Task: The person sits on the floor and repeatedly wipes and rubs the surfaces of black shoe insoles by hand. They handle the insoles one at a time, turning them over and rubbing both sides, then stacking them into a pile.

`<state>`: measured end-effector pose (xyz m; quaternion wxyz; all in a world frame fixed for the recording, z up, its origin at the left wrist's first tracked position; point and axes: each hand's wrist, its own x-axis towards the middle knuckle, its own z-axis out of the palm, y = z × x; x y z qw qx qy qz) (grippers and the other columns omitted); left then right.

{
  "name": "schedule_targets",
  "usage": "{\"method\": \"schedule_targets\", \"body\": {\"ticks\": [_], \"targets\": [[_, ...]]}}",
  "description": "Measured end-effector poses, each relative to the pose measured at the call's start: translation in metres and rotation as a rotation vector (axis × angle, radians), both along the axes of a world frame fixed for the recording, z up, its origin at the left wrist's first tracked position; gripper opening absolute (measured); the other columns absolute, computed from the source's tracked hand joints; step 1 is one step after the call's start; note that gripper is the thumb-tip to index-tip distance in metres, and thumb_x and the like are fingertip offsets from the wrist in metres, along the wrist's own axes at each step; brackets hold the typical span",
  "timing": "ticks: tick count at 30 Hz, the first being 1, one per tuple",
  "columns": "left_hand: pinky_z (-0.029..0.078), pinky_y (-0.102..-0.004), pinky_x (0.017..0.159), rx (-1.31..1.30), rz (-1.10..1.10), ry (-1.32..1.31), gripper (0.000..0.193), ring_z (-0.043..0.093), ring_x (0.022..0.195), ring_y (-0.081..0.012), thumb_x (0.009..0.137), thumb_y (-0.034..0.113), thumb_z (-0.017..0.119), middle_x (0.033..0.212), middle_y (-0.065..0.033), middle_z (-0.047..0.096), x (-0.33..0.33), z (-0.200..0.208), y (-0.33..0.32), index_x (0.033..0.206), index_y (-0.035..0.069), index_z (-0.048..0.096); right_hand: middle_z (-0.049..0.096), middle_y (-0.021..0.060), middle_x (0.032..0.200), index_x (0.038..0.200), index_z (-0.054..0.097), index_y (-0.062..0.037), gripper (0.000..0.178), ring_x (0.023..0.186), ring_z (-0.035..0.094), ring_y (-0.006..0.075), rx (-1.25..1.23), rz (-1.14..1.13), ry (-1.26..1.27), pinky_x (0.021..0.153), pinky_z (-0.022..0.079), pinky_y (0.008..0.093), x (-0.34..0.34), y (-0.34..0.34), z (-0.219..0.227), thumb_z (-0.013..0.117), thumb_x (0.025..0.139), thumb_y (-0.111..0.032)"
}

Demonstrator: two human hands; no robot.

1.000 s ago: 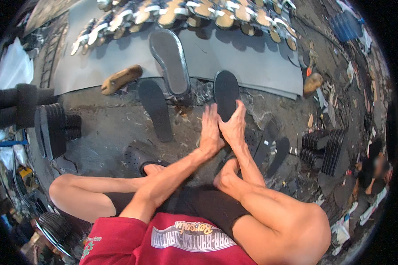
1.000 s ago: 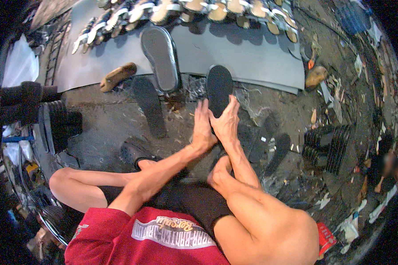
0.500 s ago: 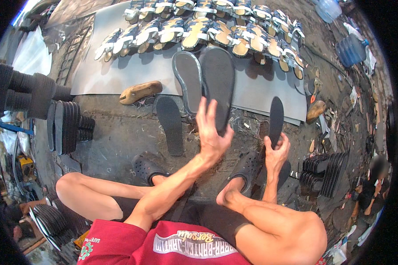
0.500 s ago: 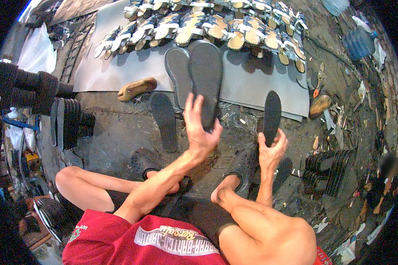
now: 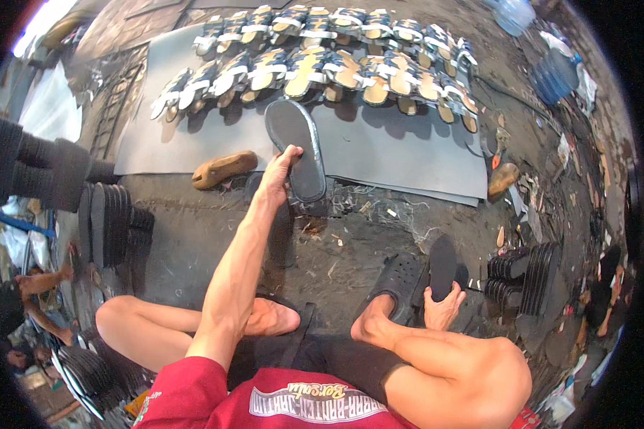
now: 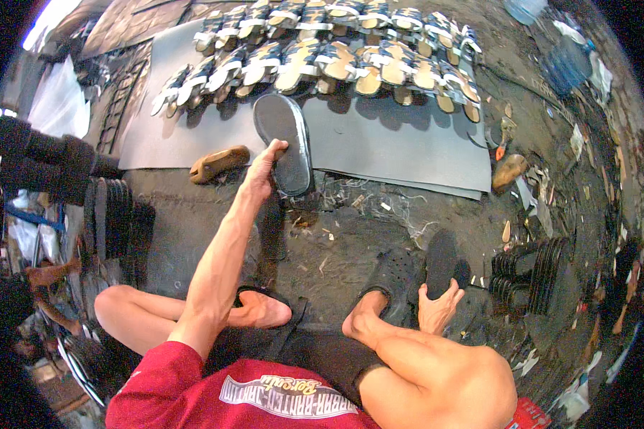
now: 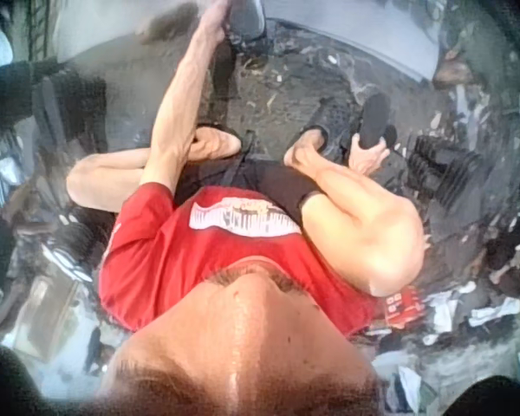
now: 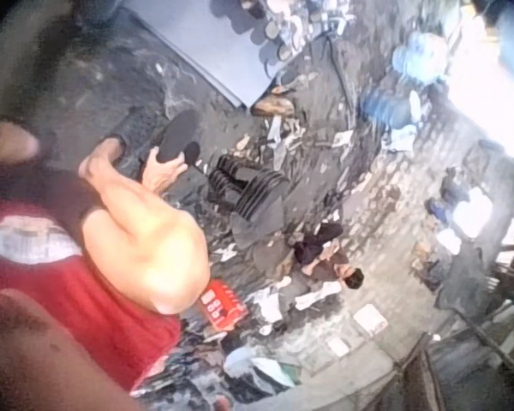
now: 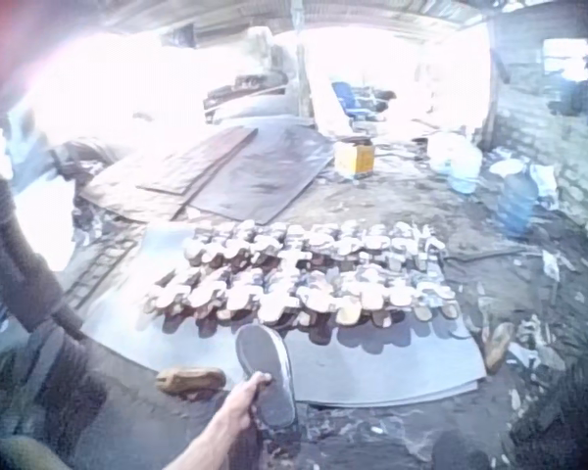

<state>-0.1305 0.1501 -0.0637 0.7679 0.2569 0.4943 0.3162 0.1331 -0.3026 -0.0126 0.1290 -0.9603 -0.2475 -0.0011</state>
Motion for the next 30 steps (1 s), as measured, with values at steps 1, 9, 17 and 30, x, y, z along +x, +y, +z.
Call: {"method": "schedule_targets", "body": {"ticks": [1, 9, 17, 30], "targets": [[0.059, -0.0400, 0.090, -0.022, -0.047, -0.009, 0.045, 0.069, 0.101, -0.0189, 0.088, 0.039, 0.090, 0.110, -0.0022, 0.072, 0.005, 0.000, 0.005, 0.116, 0.008, 0.074, 0.063, 0.0249, 0.128, 0.144, 0.066, -0.0114, 0.085, 0.119, 0.066, 0.0505, -0.037, -0.029, 0.046, 0.101, 0.055, 0.0612, 0.002, -0.009, -0.003, 0.093, 0.080, -0.060], [0.062, -0.0482, 0.099, 0.008, 0.028, 0.391, 0.093, 0.071, 0.113, -0.0307, 0.076, 0.031, 0.097, 0.129, -0.0178, 0.067, 0.055, 0.022, 0.010, 0.147, -0.005, 0.049, 0.063, 0.0293, 0.128, 0.146, 0.065, -0.0063, 0.064, 0.120, 0.064, 0.0502, 0.195, 0.122, 0.129, 0.104, 0.054, 0.0569, 0.003, 0.055, 0.019, 0.082, 0.098, -0.046], [0.042, -0.0590, 0.120, 0.931, -0.540, 1.053, 0.135, 0.054, 0.138, -0.0444, 0.060, 0.037, 0.100, 0.144, -0.0245, 0.056, 0.077, 0.093, -0.145, 0.169, 0.001, 0.028, 0.067, 0.0149, 0.106, 0.130, 0.071, -0.0023, 0.037, 0.095, 0.066, 0.0325, 0.423, 0.160, 0.074, 0.087, 0.055, 0.0468, 0.058, 0.074, 0.013, 0.077, 0.106, -0.030], [0.031, -0.0573, 0.126, 1.223, -0.499, 0.901, 0.147, 0.047, 0.144, -0.0447, 0.050, 0.031, 0.102, 0.153, -0.0237, 0.049, 0.014, 0.024, -0.237, 0.172, 0.001, 0.026, 0.061, 0.0218, 0.145, 0.155, 0.063, -0.0043, 0.068, 0.134, 0.057, 0.0367, 0.549, 0.771, 0.710, 0.116, 0.045, 0.0487, 0.015, 0.201, 0.032, 0.042, 0.119, -0.058]]}}
